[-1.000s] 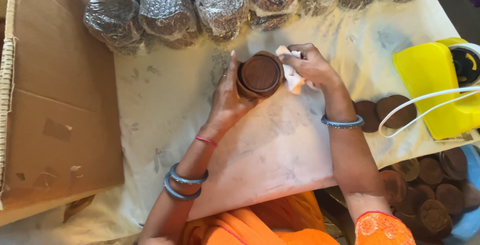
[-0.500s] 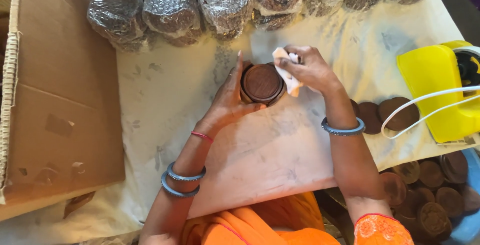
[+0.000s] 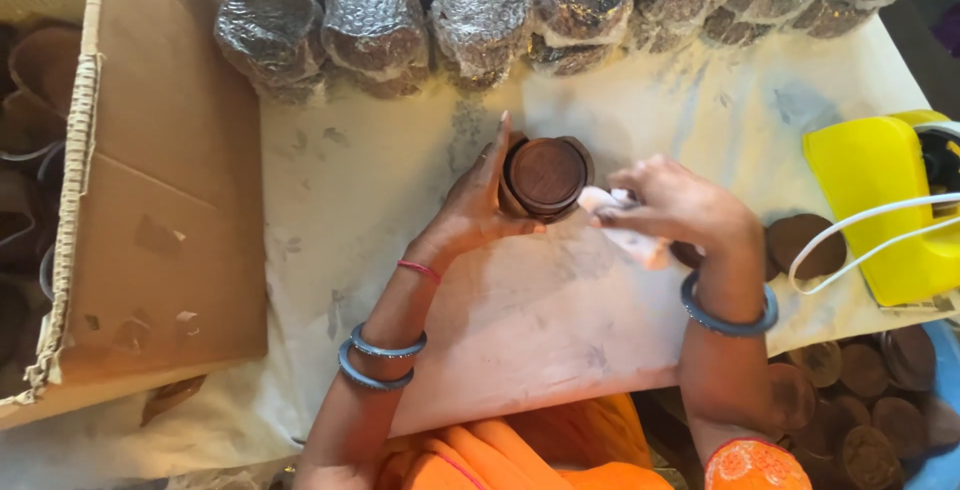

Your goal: Cleaning and wrapping clay discs or items in bubble wrap for packaging.

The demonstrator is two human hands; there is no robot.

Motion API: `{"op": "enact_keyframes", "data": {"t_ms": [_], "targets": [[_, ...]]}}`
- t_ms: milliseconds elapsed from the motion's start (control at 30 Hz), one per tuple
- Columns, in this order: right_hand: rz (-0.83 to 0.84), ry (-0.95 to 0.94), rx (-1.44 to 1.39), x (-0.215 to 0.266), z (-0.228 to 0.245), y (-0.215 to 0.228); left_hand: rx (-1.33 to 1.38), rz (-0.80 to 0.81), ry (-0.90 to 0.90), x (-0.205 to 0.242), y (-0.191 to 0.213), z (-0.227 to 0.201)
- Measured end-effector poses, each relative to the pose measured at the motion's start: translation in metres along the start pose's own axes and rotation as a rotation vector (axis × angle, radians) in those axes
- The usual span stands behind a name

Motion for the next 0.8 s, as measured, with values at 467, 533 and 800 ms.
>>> {"op": "enact_keyframes", "data": {"t_ms": [467,533,800], "targets": [[-0.443,0.344,0.248,-0.058,0.090,0.004,0.001,0.044,0.025,0.000,0.000,0.013],[-0.411,0.359,0.258,-0.052,0.097,-0.001,-0.038,0.019,-0.015,0.000,0.003,0.010],[-0.256,0.569,0.082,0.027,0.095,0.016,0.036,0.060,-0.034,0.000,0.000,0.008]]}}
Point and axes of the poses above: each hand's wrist, its own x-axis away from the middle knuckle, its own y-axis out of the back of the hand, z = x × y, the point moved 8 cm from there along -x, towards the middle knuckle, and after that the axes turned 3 degrees about z, right-handed, at the moved point
